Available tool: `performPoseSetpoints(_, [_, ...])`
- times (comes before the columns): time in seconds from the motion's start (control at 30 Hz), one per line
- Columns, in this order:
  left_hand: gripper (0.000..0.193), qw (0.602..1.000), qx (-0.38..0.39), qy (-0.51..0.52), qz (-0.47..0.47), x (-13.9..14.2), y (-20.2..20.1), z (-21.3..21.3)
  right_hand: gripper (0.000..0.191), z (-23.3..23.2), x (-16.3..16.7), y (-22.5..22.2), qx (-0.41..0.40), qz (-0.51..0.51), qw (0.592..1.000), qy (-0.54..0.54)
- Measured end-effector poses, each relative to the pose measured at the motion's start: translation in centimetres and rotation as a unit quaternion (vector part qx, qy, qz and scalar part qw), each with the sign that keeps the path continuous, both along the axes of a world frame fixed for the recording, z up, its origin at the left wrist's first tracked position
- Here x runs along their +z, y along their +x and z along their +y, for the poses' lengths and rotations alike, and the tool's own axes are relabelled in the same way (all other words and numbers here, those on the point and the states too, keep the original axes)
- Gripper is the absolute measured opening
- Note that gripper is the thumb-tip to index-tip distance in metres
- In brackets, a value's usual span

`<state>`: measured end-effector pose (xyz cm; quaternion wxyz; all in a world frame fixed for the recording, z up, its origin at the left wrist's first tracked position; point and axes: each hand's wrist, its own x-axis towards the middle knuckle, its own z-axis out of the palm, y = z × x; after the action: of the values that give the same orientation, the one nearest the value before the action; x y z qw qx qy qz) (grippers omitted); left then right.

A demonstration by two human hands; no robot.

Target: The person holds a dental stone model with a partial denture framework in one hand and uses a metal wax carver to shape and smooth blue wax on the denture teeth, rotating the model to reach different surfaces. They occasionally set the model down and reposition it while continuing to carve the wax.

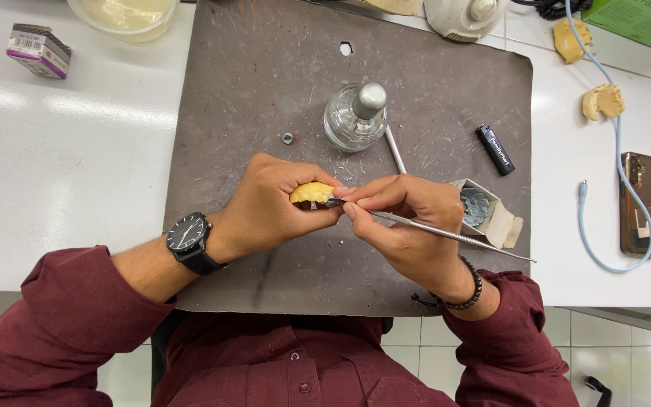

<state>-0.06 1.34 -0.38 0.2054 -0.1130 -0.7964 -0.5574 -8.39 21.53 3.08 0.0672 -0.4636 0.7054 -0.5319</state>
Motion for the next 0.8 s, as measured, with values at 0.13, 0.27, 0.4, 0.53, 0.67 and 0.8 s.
performPoseSetpoints(0.13, [0.019,1.0,0.001,0.002,-0.013,-0.03,0.12,0.06,0.014,0.01,-0.13,0.27,-0.016,-0.019,1.0,-0.011])
performPoseSetpoints(0.27, [0.019,1.0,-0.001,0.009,-0.007,-0.08,0.05,0.04,0.015,0.02,-0.17,0.21,-0.012,-0.011,1.0,-0.003])
performPoseSetpoints(0.4, [0.019,1.0,0.0,0.006,-0.007,-0.04,0.0,0.06,0.014,-0.02,-0.22,0.19,-0.004,-0.021,1.0,-0.016])
performPoseSetpoints(0.53, [0.019,1.0,0.002,0.012,-0.009,-0.09,0.12,0.15,0.015,-0.02,-0.29,0.41,-0.021,-0.014,0.999,-0.019])
performPoseSetpoints(0.67, [0.019,1.0,0.004,0.007,-0.004,-0.17,0.09,0.07,0.014,-0.06,-0.22,0.41,-0.007,-0.016,1.0,-0.019])
performPoseSetpoints(0.8, [0.019,1.0,-0.002,0.009,0.005,-0.19,0.01,0.02,0.016,-0.13,-0.05,0.4,-0.017,-0.007,1.0,-0.025])
